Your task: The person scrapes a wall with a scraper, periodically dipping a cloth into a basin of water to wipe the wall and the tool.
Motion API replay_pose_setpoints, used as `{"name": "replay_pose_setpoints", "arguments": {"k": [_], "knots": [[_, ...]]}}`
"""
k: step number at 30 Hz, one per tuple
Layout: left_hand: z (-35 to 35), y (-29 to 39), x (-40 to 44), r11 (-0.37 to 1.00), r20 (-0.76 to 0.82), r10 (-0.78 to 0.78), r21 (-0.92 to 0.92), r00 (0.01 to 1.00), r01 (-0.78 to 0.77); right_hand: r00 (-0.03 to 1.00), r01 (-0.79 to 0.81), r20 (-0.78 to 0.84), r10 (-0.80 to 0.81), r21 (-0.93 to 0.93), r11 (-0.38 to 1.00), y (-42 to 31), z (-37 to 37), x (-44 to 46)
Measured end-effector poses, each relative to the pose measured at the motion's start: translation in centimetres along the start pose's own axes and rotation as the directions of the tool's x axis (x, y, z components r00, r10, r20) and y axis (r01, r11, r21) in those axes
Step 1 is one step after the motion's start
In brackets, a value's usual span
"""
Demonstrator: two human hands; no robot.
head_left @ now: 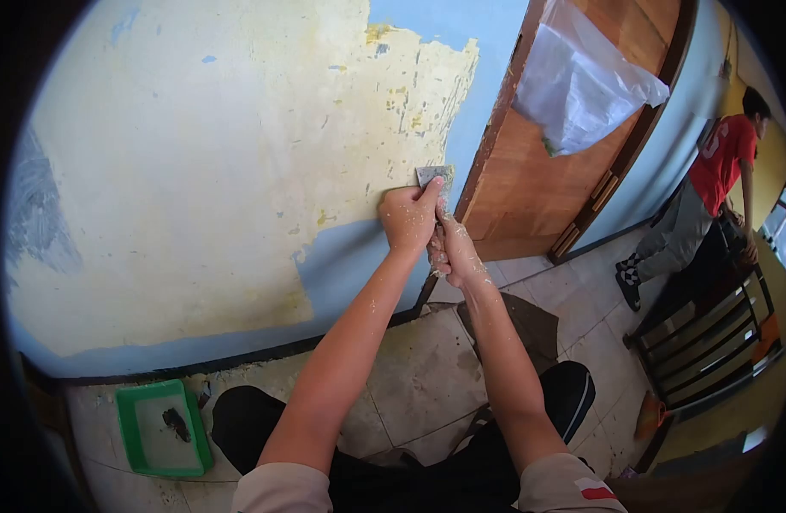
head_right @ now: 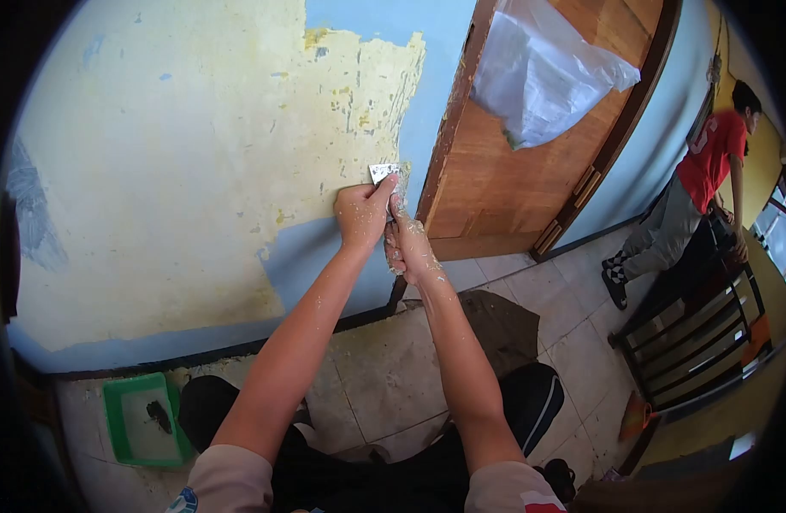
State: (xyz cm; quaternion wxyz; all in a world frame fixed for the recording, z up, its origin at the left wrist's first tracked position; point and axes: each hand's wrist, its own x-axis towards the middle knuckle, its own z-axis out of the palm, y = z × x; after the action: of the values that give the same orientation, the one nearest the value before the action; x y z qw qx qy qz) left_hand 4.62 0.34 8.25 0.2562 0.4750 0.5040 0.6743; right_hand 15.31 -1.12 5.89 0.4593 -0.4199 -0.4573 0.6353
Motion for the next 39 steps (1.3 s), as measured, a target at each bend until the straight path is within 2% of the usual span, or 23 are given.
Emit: {"name": "replay_pose_setpoints", "arguments": {"k": [3, 7, 9, 10, 12, 14, 19, 21, 24, 28, 31, 33, 35, 39], "knots": [[0.1, 0.8, 0.8, 1.0, 0.026, 0.029, -0.004, 0.999, -0.029, 0.999, 0.038, 0.021, -0.038, 0.005, 0.999, -1.2, 0.5, -0.1], [0.6, -1.4, -1.0, 0.996, -0.019, -0.06, -0.073, 0.998, 0.059, 1.0, -0.013, -0.029, 0.013, -0.002, 1.0, 1.2, -0.3, -0.8], [0.4, -1.1, -0.6, 0.997, 0.005, -0.079, 0.007, 0.997, 0.079, 0.996, -0.09, 0.028, 0.09, -0.01, 0.996, 0.4, -0.6, -0.9], [0.4, -0.5, -0.2, 0.998, 0.008, -0.067, 0.003, 0.998, 0.067, 0.997, -0.07, 0.031, 0.07, 0.002, 0.998, 0.1, -0.4, -0.9], [0.3, 0.1, -0.3, 0.984, 0.061, -0.127, -0.115, 0.99, 0.133, 0.997, -0.073, 0.026, 0.073, 0.002, 0.997, 0.0, -0.5, -1.0], [1.2, -1.4, 0.5, 0.978, 0.085, -0.136, -0.148, 0.987, 0.147, 0.997, -0.07, 0.023, 0.07, 0.004, 0.998, -0.4, -0.6, -1.2], [1.8, -0.7, 1.0, 0.946, 0.218, -0.183, -0.226, 0.959, 0.232, 0.998, -0.04, -0.065, 0.026, -0.213, 0.976, -2.6, -0.6, -2.9], [1.6, -0.2, 0.5, 0.851, 0.308, -0.269, -0.367, 0.913, 0.375, 0.998, -0.04, -0.053, 0.028, -0.25, 0.967, -2.8, -1.5, -2.9], [1.3, 0.0, 0.3, 0.831, 0.378, -0.279, -0.365, 0.883, 0.419, 0.999, -0.002, -0.048, -0.015, -0.324, 0.946, -3.5, -1.8, -3.2], [0.4, -0.4, 0.7, 0.873, 0.42, -0.246, -0.296, 0.874, 0.388, 1.0, -0.01, -0.021, 0.004, -0.288, 0.958, -2.7, -2.4, -2.4], [-0.4, -1.0, 0.9, 0.918, 0.467, -0.245, -0.171, 0.85, 0.358, 1.0, 0.003, 0.009, 0.0, -0.261, 0.965, -2.0, -2.6, -1.7], [-0.4, -1.5, 0.8, 0.927, 0.522, -0.133, -0.235, 0.842, 0.292, 1.0, 0.013, 0.028, -0.007, -0.243, 0.97, -1.4, -2.3, -1.6], [-0.6, -2.3, 1.3, 0.922, 0.53, -0.138, -0.24, 0.837, 0.304, 0.999, -0.01, -0.042, 0.002, -0.194, 0.981, -1.1, -1.2, -1.6], [-1.0, -2.8, 0.9, 0.93, 0.527, -0.13, -0.229, 0.84, 0.287, 0.998, 0.01, -0.06, -0.019, -0.147, 0.989, 0.1, -0.5, -0.8]]}}
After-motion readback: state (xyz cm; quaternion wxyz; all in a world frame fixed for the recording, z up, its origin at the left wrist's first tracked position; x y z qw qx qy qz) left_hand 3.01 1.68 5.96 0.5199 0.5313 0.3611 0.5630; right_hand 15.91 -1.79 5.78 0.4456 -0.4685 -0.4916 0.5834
